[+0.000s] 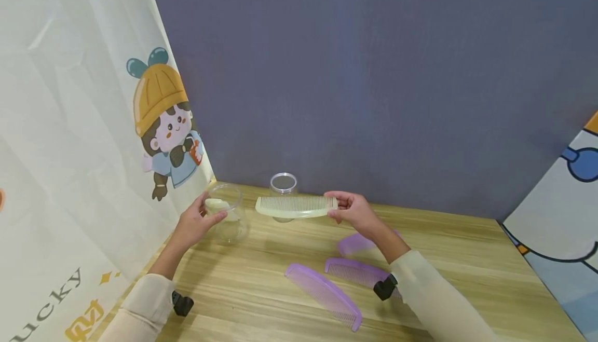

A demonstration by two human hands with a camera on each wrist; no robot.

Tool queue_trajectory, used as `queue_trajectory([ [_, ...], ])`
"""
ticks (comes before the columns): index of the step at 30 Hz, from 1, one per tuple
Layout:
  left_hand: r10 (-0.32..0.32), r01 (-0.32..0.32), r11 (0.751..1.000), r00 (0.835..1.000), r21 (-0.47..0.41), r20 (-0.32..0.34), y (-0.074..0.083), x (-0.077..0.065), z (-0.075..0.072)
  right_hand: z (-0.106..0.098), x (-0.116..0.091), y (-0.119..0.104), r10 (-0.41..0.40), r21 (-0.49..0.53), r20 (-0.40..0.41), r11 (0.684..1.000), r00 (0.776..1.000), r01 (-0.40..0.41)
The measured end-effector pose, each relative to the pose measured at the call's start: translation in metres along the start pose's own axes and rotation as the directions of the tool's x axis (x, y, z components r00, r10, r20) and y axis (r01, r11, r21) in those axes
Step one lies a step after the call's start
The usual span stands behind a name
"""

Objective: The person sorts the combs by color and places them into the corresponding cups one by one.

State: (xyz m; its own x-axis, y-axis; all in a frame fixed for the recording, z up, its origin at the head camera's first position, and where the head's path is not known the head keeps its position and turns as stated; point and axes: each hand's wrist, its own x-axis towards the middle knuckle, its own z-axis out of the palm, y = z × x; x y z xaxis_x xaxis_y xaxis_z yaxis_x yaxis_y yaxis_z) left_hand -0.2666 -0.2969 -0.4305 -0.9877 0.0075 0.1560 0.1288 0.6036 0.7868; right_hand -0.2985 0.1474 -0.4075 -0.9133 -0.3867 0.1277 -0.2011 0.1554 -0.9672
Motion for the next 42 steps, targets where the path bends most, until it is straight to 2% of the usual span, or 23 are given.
queue_trajectory([
  [5, -0.003, 0.003, 1.0, 1.0, 0.008, 0.005, 0.002, 0.0, 0.0, 0.009, 0.011, -0.009, -0.022, 0.001, -0.016, 1.0, 1.0, 0.022],
  [17, -0.007, 0.007, 1.0, 1.0, 0.012, 0.007, 0.002, 0.0, -0.001, 0.032, 0.034, -0.031, -0.01, 0.023, -0.035, 1.0, 0.999, 0.011],
  [27, -0.005, 0.005, 1.0, 1.0, 0.018, 0.01, 0.002, 0.0, -0.001, 0.055, 0.051, -0.047, -0.034, -0.017, 0.012, 0.999, 0.999, 0.035],
  [35, -0.005, 0.004, 1.0, 1.0, 0.017, 0.008, 0.001, 0.0, -0.001, 0.073, 0.065, -0.06, -0.102, -0.065, 0.039, 0.992, 0.994, 0.105],
  [42, 0.008, -0.008, 1.0, 1.0, 0.009, 0.006, 0.0, 0.0, 0.0, 0.088, 0.07, -0.068, -0.14, -0.079, 0.047, 0.987, 0.989, 0.143],
])
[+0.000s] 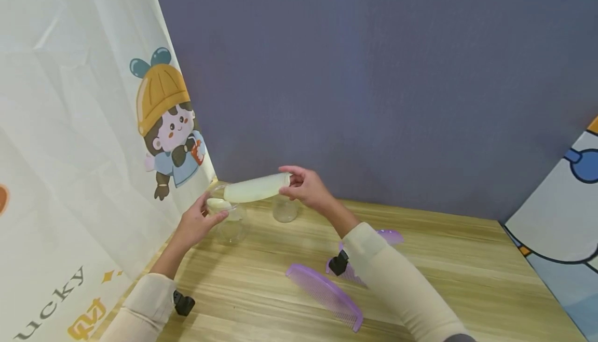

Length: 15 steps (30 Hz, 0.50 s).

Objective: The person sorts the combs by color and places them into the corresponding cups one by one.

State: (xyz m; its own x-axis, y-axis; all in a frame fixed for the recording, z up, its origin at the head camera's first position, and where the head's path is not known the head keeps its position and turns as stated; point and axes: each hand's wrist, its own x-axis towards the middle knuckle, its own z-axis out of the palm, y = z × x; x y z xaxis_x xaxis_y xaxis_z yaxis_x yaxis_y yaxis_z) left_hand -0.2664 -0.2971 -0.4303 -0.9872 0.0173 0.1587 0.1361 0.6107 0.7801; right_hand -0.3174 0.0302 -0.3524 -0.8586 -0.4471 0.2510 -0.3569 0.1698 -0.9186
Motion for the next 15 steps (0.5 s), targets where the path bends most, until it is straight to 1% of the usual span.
queue_trajectory([
  [7, -0.002, 0.002, 1.0, 1.0, -0.007, -0.004, 0.0, 0.0, 0.002, 0.007, 0.004, -0.004, -0.012, 0.025, 0.001, 1.0, 1.0, 0.012],
  [11, -0.003, 0.003, 1.0, 1.0, -0.013, -0.005, 0.001, 0.0, 0.002, 0.012, 0.008, -0.007, -0.019, 0.021, 0.009, 1.0, 1.0, 0.018],
  [15, -0.005, 0.005, 1.0, 1.0, -0.017, -0.012, 0.002, 0.0, 0.003, 0.017, 0.012, -0.012, -0.033, -0.005, 0.013, 0.999, 0.999, 0.033],
])
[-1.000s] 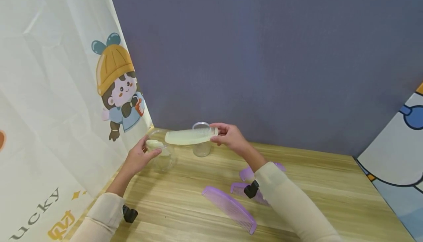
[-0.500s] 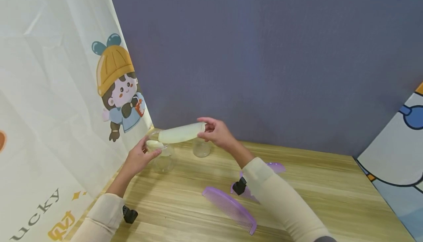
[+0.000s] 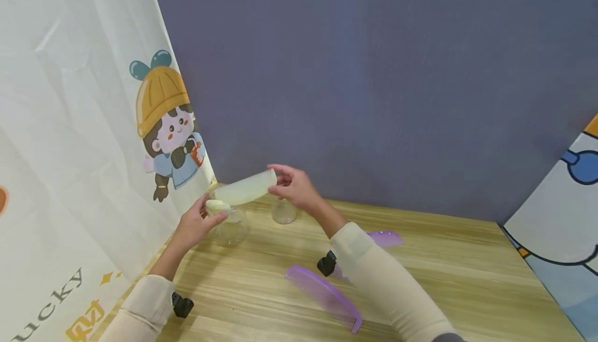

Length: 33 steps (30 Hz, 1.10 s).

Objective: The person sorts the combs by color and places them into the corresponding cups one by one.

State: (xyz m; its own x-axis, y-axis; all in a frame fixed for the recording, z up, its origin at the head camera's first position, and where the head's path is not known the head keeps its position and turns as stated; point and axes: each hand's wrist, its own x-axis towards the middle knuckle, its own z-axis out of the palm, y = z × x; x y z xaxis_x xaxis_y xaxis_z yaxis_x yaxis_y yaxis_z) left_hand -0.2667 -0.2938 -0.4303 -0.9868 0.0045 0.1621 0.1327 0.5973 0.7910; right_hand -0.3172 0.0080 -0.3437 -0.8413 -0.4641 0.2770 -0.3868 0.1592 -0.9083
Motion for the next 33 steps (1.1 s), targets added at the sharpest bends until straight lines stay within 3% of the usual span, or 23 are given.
queue_trajectory([
  [12, 0.002, -0.002, 1.0, 1.0, 0.003, -0.015, -0.003, 0.0, -0.001, 0.03, 0.01, -0.026, -0.056, 0.01, 0.028, 0.998, 0.998, 0.056],
  [17, 0.007, -0.007, 1.0, 1.0, 0.001, -0.013, -0.005, 0.001, 0.001, 0.035, 0.007, -0.026, -0.047, -0.011, 0.042, 0.999, 0.998, 0.048],
  [33, 0.008, -0.008, 1.0, 1.0, -0.009, 0.009, -0.003, 0.001, -0.003, 0.001, -0.015, 0.013, 0.009, -0.08, 0.042, 0.997, 0.999, -0.005],
])
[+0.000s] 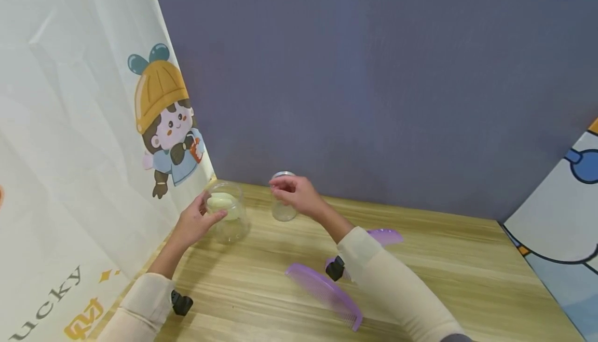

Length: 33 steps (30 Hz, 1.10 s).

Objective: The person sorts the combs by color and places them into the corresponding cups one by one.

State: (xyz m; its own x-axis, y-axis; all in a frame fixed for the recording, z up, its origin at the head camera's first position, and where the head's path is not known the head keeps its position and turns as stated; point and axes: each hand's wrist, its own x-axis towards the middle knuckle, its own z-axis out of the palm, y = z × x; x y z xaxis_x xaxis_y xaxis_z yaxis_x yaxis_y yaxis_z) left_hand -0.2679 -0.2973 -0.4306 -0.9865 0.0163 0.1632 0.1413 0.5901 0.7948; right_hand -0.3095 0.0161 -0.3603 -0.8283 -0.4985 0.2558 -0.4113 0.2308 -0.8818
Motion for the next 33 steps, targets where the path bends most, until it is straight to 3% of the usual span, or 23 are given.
queue_trajectory([
  [5, 0.004, -0.004, 1.0, 1.0, -0.005, -0.001, -0.001, 0.002, 0.0, -0.014, -0.009, 0.013, 0.038, 0.036, -0.021, 0.999, 0.999, -0.037],
  [11, 0.03, -0.03, 0.999, 1.0, 0.014, -0.001, 0.005, 0.002, -0.001, -0.035, -0.023, 0.027, 0.046, 0.008, -0.031, 0.999, 0.998, -0.046],
  [24, 0.08, -0.078, 0.996, 0.996, 0.05, -0.045, 0.036, -0.001, -0.021, -0.083, -0.062, 0.045, 0.107, -0.066, -0.021, 0.992, 0.994, -0.109],
  [33, 0.181, -0.18, 0.984, 0.976, 0.02, -0.119, 0.058, 0.006, -0.02, -0.113, -0.094, 0.067, 0.182, -0.109, -0.044, 0.977, 0.982, -0.186],
])
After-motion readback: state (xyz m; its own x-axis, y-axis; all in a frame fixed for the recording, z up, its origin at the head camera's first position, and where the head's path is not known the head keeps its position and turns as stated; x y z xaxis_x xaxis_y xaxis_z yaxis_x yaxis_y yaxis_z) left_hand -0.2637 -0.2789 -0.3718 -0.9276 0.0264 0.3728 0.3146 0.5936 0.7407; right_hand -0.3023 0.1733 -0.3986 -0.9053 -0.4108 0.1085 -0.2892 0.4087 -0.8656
